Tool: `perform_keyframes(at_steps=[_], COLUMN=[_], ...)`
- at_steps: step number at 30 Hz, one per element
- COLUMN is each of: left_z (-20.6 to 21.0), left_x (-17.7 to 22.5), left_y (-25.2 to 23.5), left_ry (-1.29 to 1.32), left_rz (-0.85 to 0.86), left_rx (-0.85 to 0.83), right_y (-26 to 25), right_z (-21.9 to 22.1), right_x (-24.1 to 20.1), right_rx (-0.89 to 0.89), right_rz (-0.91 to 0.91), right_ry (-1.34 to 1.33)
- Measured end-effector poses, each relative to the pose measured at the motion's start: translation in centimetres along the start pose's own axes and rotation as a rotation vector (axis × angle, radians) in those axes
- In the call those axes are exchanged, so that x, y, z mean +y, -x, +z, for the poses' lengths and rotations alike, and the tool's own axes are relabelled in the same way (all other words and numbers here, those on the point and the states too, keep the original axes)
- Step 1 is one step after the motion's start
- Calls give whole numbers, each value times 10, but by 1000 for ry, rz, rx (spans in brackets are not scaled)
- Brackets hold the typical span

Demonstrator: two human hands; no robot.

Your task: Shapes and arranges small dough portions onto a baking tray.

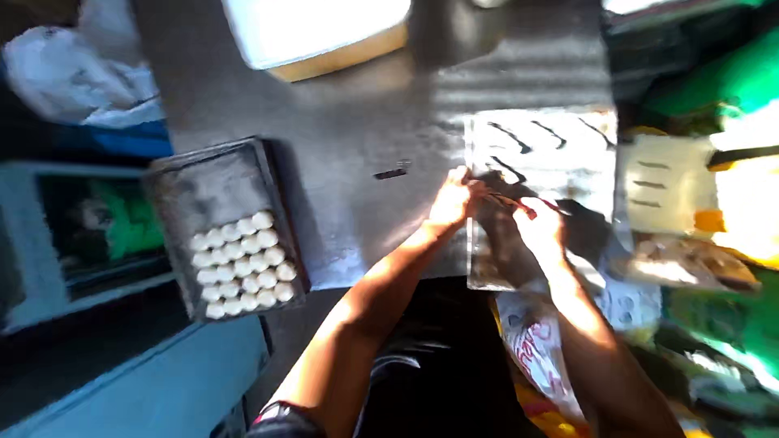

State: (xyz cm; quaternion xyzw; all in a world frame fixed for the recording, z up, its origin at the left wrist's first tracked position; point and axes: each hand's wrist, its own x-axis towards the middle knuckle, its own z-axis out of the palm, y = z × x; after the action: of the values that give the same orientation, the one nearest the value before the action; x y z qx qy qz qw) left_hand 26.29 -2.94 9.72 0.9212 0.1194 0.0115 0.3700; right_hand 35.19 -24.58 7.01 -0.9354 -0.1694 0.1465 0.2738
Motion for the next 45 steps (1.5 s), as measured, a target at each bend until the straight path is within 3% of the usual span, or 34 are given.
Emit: perform_keyframes(at_steps=[3, 5, 9, 12, 14, 17, 20, 23, 25, 28, 30, 31, 32, 34, 37, 39, 42, 45], left_z=[-61, -131, -257, -322, -338, -348, -334, -281, -237, -188, -164, -149, -133, -101, -85, -79, -64, -34], left_x=[-43, -82, -219, -287, -309, -303, -244, -151, -118, -99, -99, -100, -100, -101, -94, -92, -108, -126], left_y=[50, 116, 256, 344, 372, 374, 363, 343, 321, 307, 306, 307, 310, 312, 296, 272, 240, 258], left_ry=[-99, -170, -346, -291, -211, -192, -160, 104, 276, 409, 338, 270, 186, -4, -189, -246, -270, -267], left_rz=[-139, -293, -844, -1237, -1321, -1169, -761, -407, -296, -343, -466, -517, -539, -506, -422, -367, -319, -279], left_rx=[108, 246, 634, 697, 608, 592, 707, 697, 738, 784, 679, 567, 431, 213, 61, 7, -50, -32], right_y=[18, 36, 78, 112, 132, 157, 179, 183, 175, 162, 148, 141, 138, 141, 140, 132, 117, 122], right_z=[-14, -26, -31, -6, 22, 64, 98, 124, 126, 104, 107, 121, 139, 159, 144, 144, 176, 184], right_x=[-38, -64, -119, -156, -185, -245, -319, -367, -377, -372, -341, -311, -275, -221, -232, -246, -229, -190], right_rx=[-58, -44, 21, -23, -98, -191, -217, -465, -510, -219, 28, 6, -136, -279, -172, -199, -247, -297], right_rz=[-59, -65, -181, -278, -334, -497, -595, -473, -516, -661, -756, -806, -848, -903, -778, -697, -757, -846], right_ry=[35, 117, 75, 48, -28, -212, -379, -586, -577, -406, -285, -221, -129, -6, -29, -9, 167, 478])
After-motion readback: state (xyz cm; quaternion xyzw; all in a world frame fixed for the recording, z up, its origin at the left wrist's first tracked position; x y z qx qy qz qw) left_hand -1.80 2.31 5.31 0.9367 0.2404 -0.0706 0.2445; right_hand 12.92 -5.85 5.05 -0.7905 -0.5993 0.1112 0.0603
